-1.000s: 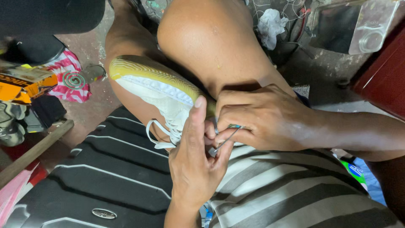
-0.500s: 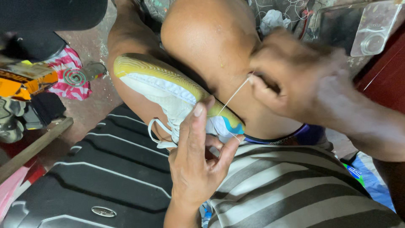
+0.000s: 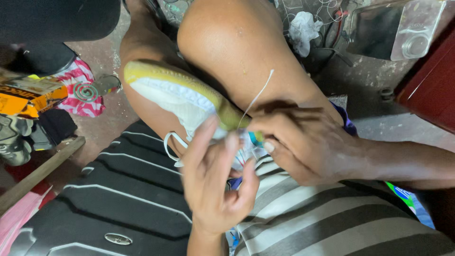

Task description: The person sits on the floor and sews the sole of a white sneaker using a needle and thread. They repeatedly push the needle through the shoe's material and pull the thread tight to secure the sole.

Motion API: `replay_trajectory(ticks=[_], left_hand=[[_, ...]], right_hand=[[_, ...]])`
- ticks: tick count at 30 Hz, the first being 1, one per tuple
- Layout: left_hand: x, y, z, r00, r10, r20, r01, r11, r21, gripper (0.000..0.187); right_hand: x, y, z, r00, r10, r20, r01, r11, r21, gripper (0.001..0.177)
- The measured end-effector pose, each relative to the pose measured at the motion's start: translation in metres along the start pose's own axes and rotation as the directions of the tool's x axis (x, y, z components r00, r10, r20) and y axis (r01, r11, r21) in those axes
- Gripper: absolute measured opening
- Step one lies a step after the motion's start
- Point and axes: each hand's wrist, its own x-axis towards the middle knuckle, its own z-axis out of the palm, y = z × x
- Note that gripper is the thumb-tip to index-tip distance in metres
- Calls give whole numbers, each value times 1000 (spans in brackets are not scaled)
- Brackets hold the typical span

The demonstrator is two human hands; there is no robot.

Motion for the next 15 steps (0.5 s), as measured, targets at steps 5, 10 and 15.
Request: replay_trajectory(ticks=[5,10,15], left_hand=[[-62,3,-10,865,-302,-400,318,948,-29,18],[-71,-17,10,919,-326,-221,359,925,125,21],[-54,-32,9,900,-436,-24,436,895,91,17]], right_hand=[[-10,6,-17,974,226,14,-204,848,489,41],[-8,-1,-3,957,281,67,-279,844,457,61],[6,-8,22,983,178,-37,-164,955,245,83]])
